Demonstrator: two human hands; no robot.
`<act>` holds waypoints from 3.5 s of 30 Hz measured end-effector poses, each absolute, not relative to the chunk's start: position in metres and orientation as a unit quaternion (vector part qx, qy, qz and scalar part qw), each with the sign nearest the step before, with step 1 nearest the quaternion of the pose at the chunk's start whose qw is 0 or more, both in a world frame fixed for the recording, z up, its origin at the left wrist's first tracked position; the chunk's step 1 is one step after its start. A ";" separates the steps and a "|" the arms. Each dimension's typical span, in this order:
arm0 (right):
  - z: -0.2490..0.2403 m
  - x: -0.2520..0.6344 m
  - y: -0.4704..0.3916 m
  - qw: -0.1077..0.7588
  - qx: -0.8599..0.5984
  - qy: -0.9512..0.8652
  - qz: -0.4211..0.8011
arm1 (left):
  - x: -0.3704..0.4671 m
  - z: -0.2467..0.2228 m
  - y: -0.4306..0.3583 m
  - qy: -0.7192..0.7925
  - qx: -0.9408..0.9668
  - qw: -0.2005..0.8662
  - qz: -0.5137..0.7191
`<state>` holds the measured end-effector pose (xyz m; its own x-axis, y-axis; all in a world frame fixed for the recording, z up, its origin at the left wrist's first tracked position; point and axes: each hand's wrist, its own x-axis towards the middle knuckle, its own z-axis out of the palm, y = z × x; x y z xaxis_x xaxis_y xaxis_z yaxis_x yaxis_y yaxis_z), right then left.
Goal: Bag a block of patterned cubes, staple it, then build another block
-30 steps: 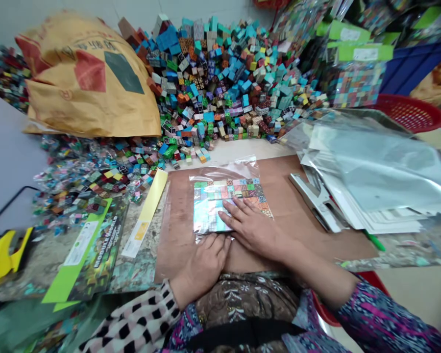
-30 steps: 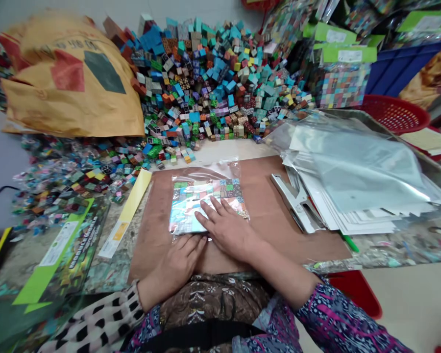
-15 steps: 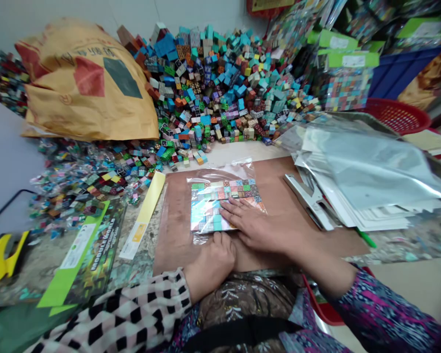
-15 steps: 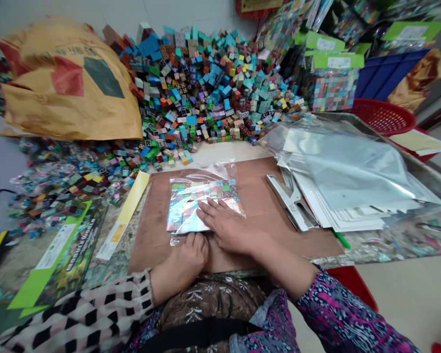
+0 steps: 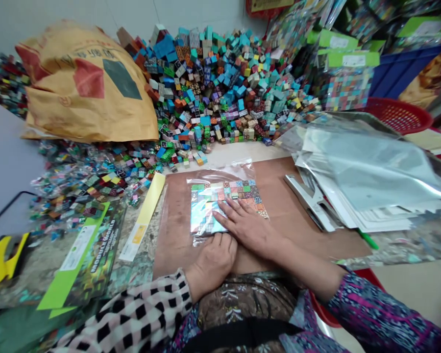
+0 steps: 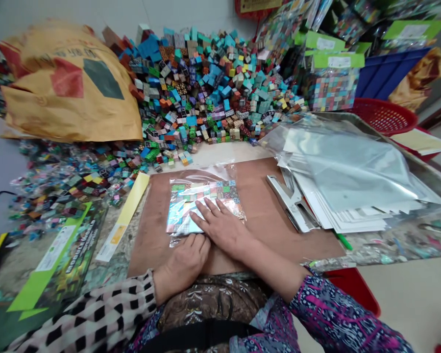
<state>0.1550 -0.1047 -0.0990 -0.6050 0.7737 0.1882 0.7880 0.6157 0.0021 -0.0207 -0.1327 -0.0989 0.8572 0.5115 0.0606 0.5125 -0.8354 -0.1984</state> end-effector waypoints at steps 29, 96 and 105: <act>-0.102 0.153 -0.154 0.185 -0.441 -0.865 -0.152 | -0.025 -0.091 -0.129 -0.308 -0.948 0.078 0.010; -0.106 0.134 -0.108 0.071 -0.428 -0.899 -0.065 | -0.035 -0.117 -0.120 -0.222 -0.937 0.071 -0.259; -0.099 0.131 -0.103 0.074 -0.422 -0.903 -0.039 | -0.037 -0.119 -0.124 -0.245 -0.930 0.068 -0.266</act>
